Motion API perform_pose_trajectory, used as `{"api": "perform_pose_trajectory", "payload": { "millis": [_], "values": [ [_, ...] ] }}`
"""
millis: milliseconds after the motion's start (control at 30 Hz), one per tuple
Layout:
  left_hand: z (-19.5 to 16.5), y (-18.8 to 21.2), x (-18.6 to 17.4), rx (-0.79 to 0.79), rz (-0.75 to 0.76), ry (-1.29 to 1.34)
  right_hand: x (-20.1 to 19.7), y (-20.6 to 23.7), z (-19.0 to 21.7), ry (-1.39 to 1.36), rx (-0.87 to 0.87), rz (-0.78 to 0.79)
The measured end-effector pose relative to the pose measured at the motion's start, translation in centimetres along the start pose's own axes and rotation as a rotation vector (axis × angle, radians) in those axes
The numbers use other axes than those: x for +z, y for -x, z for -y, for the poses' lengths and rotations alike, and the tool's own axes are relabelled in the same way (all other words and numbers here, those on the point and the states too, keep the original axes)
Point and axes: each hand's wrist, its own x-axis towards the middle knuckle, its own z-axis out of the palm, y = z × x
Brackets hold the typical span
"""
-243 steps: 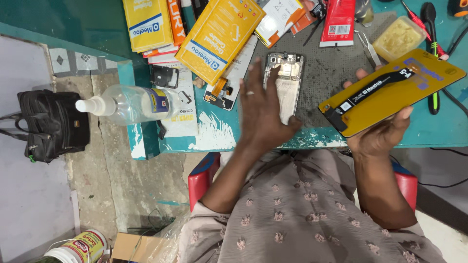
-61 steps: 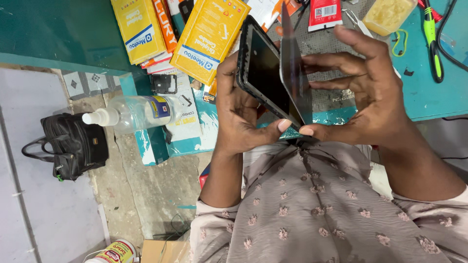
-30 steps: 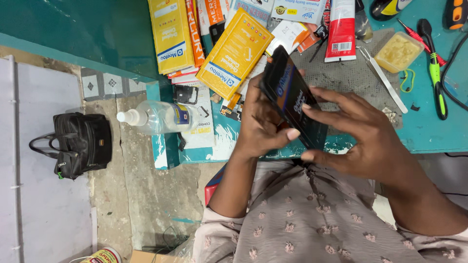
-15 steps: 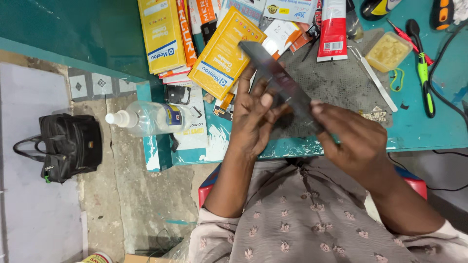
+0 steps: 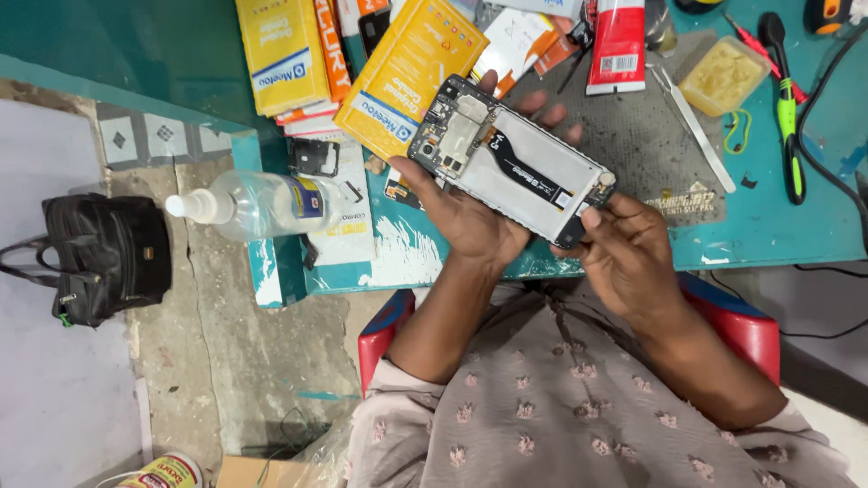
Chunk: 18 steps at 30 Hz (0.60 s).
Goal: The person disassembles a smartphone on a repair workbench, prying open the back cover and removing the old battery. They fit a new replacement battery into the phone body, reassemble it, then power the phone on and tap the screen to test it.
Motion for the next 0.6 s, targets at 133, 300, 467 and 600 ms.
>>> {"api": "perform_pose_trajectory", "payload": {
  "millis": [133, 300, 467, 600],
  "values": [
    [-0.2, 0.0, 0.9, -0.005, 0.067, 0.174, -0.1, 0.1, -0.3, 0.025, -0.015, 0.012],
    [-0.3, 0.7, 1.3, 0.011, 0.023, 0.067, 1.3, -0.8, 1.1, 0.451, -0.536, -0.035],
    [0.3, 1.9, 1.2, 0.011, 0.031, -0.309, 3.3, -1.6, 3.9, 0.751, -0.587, 0.171],
    [0.2, 2.6, 1.3, 0.004, 0.046, -0.473, 5.0, -2.6, 4.1, 0.804, -0.532, 0.193]
  ]
}}
